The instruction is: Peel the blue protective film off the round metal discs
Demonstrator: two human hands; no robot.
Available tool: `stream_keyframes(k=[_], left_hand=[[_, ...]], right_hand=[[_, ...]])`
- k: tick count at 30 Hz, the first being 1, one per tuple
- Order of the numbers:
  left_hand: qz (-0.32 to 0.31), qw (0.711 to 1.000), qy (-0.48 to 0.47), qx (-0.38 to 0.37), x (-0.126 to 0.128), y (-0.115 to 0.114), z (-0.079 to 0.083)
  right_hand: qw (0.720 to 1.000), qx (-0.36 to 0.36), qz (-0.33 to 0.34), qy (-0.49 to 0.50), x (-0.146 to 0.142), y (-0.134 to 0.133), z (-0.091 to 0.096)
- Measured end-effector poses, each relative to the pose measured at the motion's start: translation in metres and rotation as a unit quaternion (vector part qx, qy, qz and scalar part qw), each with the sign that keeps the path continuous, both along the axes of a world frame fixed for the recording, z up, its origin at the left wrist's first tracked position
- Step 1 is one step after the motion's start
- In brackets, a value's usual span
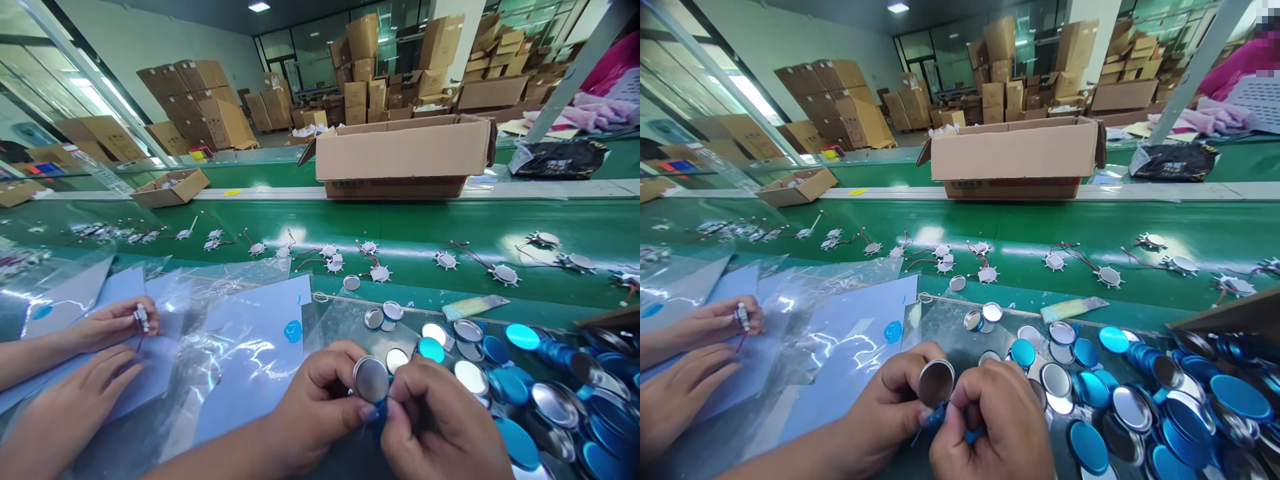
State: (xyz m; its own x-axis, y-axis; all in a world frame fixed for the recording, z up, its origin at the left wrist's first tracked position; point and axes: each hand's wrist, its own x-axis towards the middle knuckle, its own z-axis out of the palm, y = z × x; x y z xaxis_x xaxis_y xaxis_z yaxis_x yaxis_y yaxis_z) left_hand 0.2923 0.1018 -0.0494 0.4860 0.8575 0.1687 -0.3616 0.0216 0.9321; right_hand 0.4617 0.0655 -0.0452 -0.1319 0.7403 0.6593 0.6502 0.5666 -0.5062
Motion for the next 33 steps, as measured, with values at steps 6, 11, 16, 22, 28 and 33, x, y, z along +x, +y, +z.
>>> stream_keyframes(k=[6, 11, 16, 22, 28, 33], left_hand=[[0.014, 0.998, -0.033, -0.057, 0.001, 0.000, -0.001], [0.017, 0.992, -0.057, -0.108, 0.002, -0.002, -0.002], [0.011, 0.990, -0.068, -0.127, -0.001, -0.001, -0.002], [0.047, 0.996, 0.024, 0.069, -0.019, 0.017, -0.003], [0.138, 0.962, 0.124, 0.199, -0.025, 0.039, -0.002], [0.104, 0.934, 0.243, 0.242, -0.029, 0.046, 0.001]], right_hand=[[1.000, -0.013, 0.006, 0.002, -0.004, -0.004, 0.002], [1.000, -0.025, 0.016, 0.010, 0.000, -0.002, 0.001], [0.998, -0.031, 0.037, 0.035, 0.002, -0.003, 0.001], [0.983, 0.058, 0.168, 0.050, 0.007, 0.003, 0.004], [0.963, 0.039, 0.258, 0.071, 0.025, 0.008, 0.010], [0.945, 0.003, 0.125, 0.302, 0.045, -0.017, 0.013]])
